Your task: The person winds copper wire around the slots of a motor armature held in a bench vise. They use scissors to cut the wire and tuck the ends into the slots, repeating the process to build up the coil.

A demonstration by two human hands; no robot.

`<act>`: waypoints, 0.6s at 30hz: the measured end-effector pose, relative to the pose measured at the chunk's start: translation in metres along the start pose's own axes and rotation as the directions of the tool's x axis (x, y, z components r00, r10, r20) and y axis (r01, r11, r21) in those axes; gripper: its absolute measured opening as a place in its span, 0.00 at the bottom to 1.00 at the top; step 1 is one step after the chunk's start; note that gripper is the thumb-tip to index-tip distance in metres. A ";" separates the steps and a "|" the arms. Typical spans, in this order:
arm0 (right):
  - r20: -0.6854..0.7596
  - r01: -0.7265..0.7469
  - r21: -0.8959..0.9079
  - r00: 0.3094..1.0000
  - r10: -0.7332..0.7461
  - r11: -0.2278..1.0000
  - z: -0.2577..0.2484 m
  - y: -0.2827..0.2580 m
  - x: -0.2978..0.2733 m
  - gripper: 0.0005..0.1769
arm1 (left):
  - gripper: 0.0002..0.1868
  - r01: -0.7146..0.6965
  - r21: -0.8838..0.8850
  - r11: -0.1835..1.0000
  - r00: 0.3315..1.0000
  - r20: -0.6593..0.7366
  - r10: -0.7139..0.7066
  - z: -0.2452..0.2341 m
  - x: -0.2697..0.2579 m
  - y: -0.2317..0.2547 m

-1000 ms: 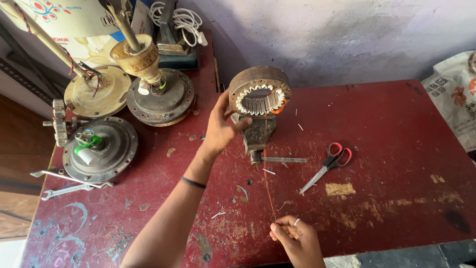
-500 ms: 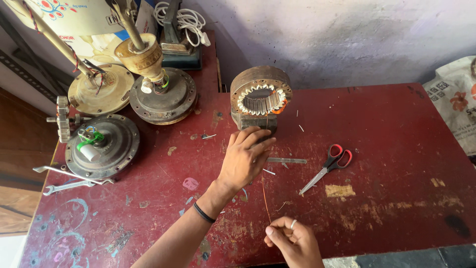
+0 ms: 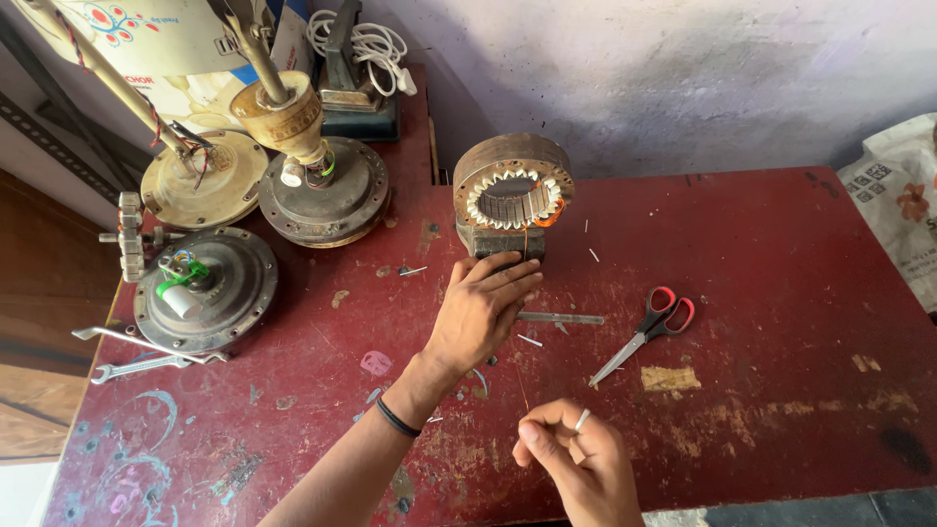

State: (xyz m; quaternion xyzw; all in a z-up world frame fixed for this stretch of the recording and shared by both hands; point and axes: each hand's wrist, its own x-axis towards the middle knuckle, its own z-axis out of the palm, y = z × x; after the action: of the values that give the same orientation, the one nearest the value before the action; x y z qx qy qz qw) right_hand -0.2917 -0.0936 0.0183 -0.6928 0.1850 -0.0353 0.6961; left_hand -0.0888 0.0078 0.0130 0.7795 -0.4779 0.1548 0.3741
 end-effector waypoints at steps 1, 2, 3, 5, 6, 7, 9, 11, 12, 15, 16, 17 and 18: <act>-0.005 0.003 0.005 1.000 -0.003 1.000 0.003 -0.005 0.000 0.11 | 0.19 -0.005 -0.007 1.000 1.000 -0.002 0.005 -0.002 0.000 0.000; -0.010 0.006 0.009 1.000 -0.006 1.000 0.006 -0.010 -0.001 0.11 | 0.19 -0.009 -0.014 1.000 1.000 -0.003 0.009 -0.003 0.000 0.000; -0.015 0.010 0.012 1.000 -0.010 1.000 0.007 -0.014 0.000 0.11 | 0.19 -0.015 -0.023 1.000 1.000 -0.006 0.015 -0.004 0.001 0.001; -0.007 0.096 0.035 0.995 -0.096 0.995 0.012 -0.023 0.003 0.11 | 0.18 -0.009 -0.035 0.999 1.000 -0.009 0.009 -0.005 0.002 0.002; -0.004 0.138 0.047 0.990 -0.138 0.989 0.013 -0.028 0.005 0.11 | 0.18 -0.006 -0.041 0.999 1.000 -0.010 0.006 -0.006 0.002 0.002; -0.001 0.167 0.056 0.986 -0.168 0.984 0.013 -0.033 0.007 0.11 | 0.17 0.005 -0.050 0.999 1.000 -0.006 -0.006 -0.006 0.002 0.002; 0.003 0.225 0.072 0.974 -0.226 0.972 0.010 -0.043 0.015 0.11 | 0.17 0.028 -0.071 0.997 1.000 0.002 -0.028 -0.007 0.003 0.003; -0.021 0.282 0.050 0.959 -0.281 0.958 0.006 -0.053 0.025 0.11 | 0.17 0.068 -0.106 0.992 0.998 0.018 -0.067 -0.008 0.004 0.003; -0.032 0.309 0.039 0.951 -0.308 0.950 0.004 -0.058 0.030 0.10 | 0.17 0.089 -0.123 0.988 0.996 0.027 -0.086 -0.008 0.005 0.003; -0.049 0.435 0.010 0.899 -0.434 0.900 -0.004 -0.075 0.052 0.09 | 0.17 0.100 -0.157 0.982 0.995 0.016 -0.098 -0.009 0.005 0.004; -0.073 0.452 0.003 0.890 -0.451 0.892 -0.007 -0.080 0.057 0.08 | 0.17 0.109 -0.166 0.980 0.994 0.018 -0.108 -0.009 0.005 0.005; -0.095 0.470 -0.004 0.879 -0.468 0.883 -0.009 -0.086 0.062 0.08 | 0.17 0.118 -0.172 0.978 0.993 0.019 -0.117 -0.010 0.006 0.004; -0.118 0.487 -0.011 0.866 -0.485 0.873 -0.012 -0.091 0.066 0.07 | 0.17 0.127 -0.179 0.976 0.992 0.021 -0.125 -0.010 0.006 0.004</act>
State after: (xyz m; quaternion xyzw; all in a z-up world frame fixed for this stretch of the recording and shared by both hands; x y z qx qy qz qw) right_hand -0.2151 -0.1283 0.0939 -0.7070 0.0448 -0.2517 0.6594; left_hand -0.0885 0.0104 0.0250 0.7719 -0.4412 0.0832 0.4500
